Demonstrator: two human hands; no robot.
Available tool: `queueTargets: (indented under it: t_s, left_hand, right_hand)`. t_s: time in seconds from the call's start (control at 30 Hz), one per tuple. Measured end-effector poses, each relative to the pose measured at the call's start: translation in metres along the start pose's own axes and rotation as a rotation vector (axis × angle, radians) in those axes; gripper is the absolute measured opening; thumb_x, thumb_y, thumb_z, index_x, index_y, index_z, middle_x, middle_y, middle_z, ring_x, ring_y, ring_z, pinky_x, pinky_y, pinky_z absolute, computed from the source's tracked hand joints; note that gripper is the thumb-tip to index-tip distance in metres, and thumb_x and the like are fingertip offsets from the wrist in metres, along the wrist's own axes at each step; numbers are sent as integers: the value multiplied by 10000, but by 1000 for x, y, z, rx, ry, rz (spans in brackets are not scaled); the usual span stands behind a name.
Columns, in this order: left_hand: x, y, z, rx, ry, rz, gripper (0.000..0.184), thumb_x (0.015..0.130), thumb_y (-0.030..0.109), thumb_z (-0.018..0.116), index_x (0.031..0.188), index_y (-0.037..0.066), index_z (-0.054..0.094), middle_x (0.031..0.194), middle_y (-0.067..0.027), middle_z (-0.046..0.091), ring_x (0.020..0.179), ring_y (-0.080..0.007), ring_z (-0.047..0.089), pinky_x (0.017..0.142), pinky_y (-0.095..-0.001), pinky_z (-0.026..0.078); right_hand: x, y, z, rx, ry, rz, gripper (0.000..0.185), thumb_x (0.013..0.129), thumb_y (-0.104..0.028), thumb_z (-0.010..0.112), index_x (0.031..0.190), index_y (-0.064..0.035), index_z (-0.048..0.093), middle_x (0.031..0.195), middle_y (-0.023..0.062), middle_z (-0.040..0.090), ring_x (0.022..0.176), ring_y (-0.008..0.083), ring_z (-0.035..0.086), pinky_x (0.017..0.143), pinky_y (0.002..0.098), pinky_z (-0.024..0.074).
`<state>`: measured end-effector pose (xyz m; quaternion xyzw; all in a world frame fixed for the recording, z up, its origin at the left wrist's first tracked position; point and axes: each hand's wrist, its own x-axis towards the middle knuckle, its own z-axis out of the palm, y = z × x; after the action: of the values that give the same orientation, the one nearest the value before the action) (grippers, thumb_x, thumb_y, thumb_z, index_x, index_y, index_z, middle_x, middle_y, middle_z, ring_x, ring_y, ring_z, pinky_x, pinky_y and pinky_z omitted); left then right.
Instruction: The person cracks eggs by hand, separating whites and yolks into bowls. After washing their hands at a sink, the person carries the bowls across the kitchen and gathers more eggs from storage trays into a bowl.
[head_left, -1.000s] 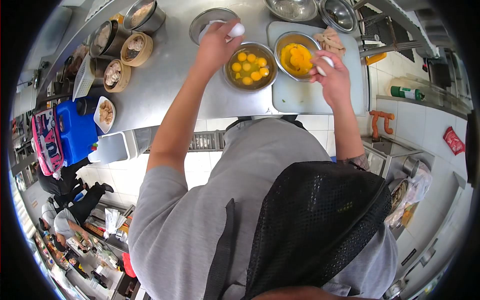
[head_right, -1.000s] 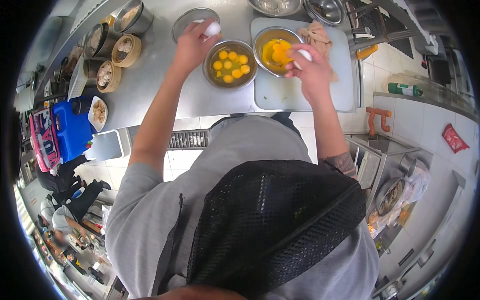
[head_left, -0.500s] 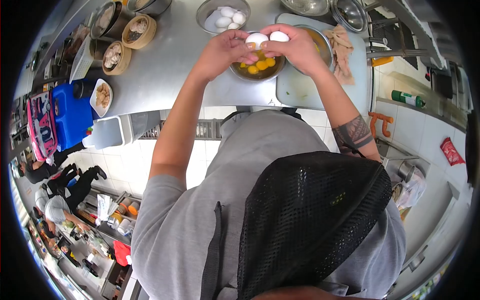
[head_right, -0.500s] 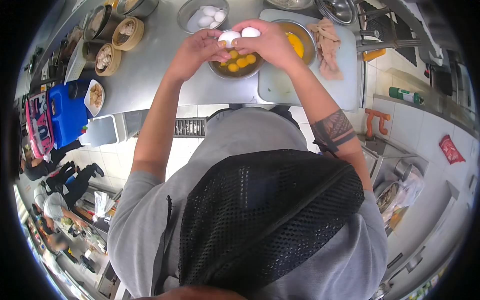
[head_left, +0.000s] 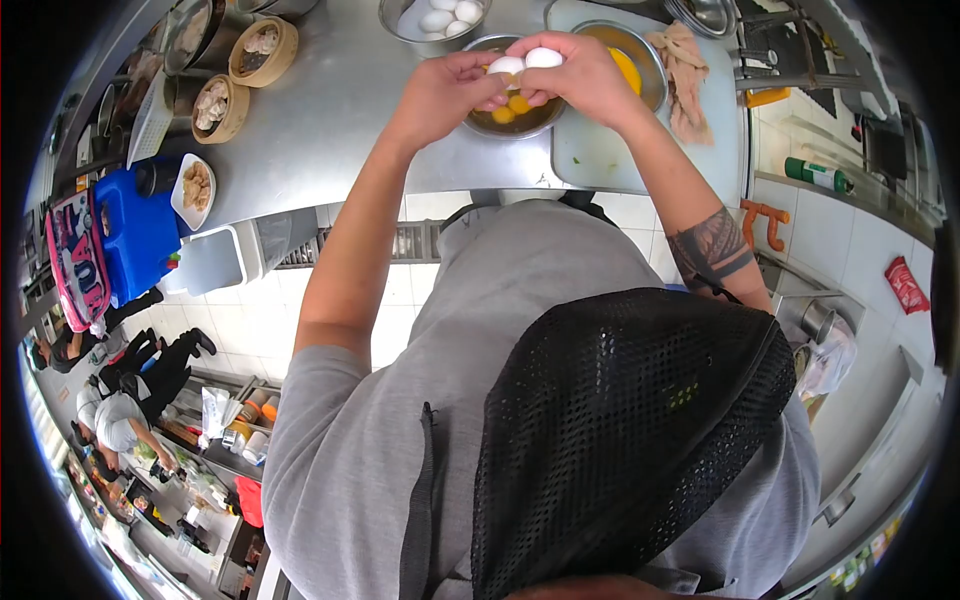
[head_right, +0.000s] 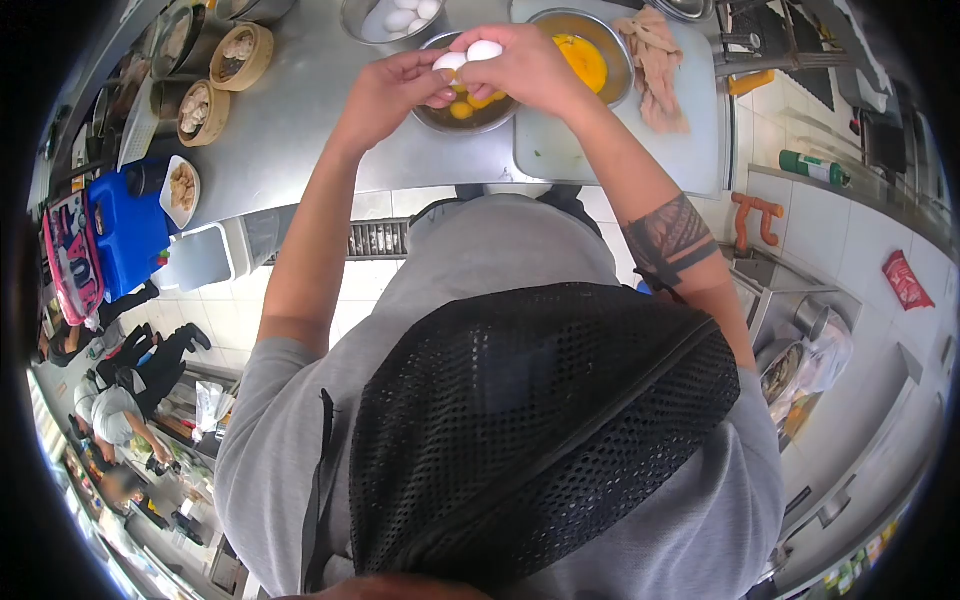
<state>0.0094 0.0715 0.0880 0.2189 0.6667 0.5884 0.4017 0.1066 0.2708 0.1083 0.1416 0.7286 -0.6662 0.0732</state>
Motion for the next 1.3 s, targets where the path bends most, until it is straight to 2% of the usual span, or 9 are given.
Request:
queueTargets:
  t_s: [0.17, 0.37, 0.5, 0.57, 0.87, 1.0, 1.1, 1.17, 1.3]
  left_hand:
    - [1, 4, 0, 129, -40, 25, 410, 958, 154, 714, 1282, -86, 639, 1020, -109, 753, 906, -147, 731, 833, -270, 584]
    - [13, -9, 1, 215, -44, 57, 396, 934, 137, 699, 1262, -78, 639, 981, -94, 751, 875, -132, 712, 815, -263, 566]
    - [20, -17, 3, 440, 22, 78, 434, 900, 175, 718, 1272, -39, 651, 983, -81, 750, 860, -122, 703, 822, -273, 561]
    - [22, -23, 5, 439, 107, 113, 447, 839, 307, 794, 1164, 11, 710, 927, -99, 739, 827, -180, 689, 771, -320, 557]
    - [29, -45, 9, 448, 183, 139, 477, 834, 259, 788, 1236, 20, 695, 956, -116, 753, 852, -204, 715, 803, -329, 573]
    - [27, -44, 1, 483, 126, 88, 498, 878, 215, 740, 1325, 13, 652, 1053, -101, 756, 955, -169, 711, 865, -313, 565]
    - [25, -37, -7, 776, 22, 205, 458, 901, 160, 702, 1331, 15, 639, 1086, -116, 744, 948, -173, 714, 865, -313, 564]
    - [38, -51, -16, 1089, 154, 644, 405, 909, 134, 730, 1290, 20, 652, 1093, -140, 741, 891, -209, 730, 822, -318, 584]
    - [43, -25, -20, 1155, 272, 607, 405, 920, 188, 759, 1294, 57, 674, 1057, -124, 692, 898, -213, 668, 850, -346, 545]
  right_hand:
    - [-6, 3, 1, 82, 17, 32, 316, 836, -120, 780, 1127, -9, 721, 935, 71, 731, 783, 113, 722, 691, 233, 592]
    - [1, 6, 8, -179, 75, -22, 275, 841, -121, 743, 1098, -22, 730, 901, 46, 736, 801, 99, 701, 722, 241, 574]
    - [8, 14, 14, -370, 161, -102, 288, 818, -168, 733, 1078, -43, 739, 890, 62, 742, 798, 140, 703, 752, 286, 561]
    - [12, 21, 15, -441, 182, -144, 288, 820, -180, 732, 1078, -52, 741, 893, 71, 742, 796, 160, 704, 769, 301, 563]
    - [17, 32, 19, -563, 228, -198, 308, 813, -176, 741, 1112, -102, 743, 990, 106, 750, 887, 253, 730, 833, 359, 568]
    - [21, 39, 10, -778, 154, -403, 228, 875, -97, 679, 1099, -65, 704, 1034, 143, 718, 892, 303, 717, 769, 391, 579]
    - [18, 34, 7, -865, 62, -468, 191, 878, -48, 616, 1043, -84, 705, 1067, 161, 683, 911, 374, 686, 797, 452, 563]
    - [15, 29, 7, -884, 11, -433, 186, 863, -49, 620, 1015, -95, 717, 1088, 164, 675, 922, 392, 677, 826, 469, 559]
    - [0, 7, 1, -824, 335, -626, 212, 848, -24, 664, 1051, -71, 700, 1081, 159, 687, 907, 364, 692, 811, 432, 574]
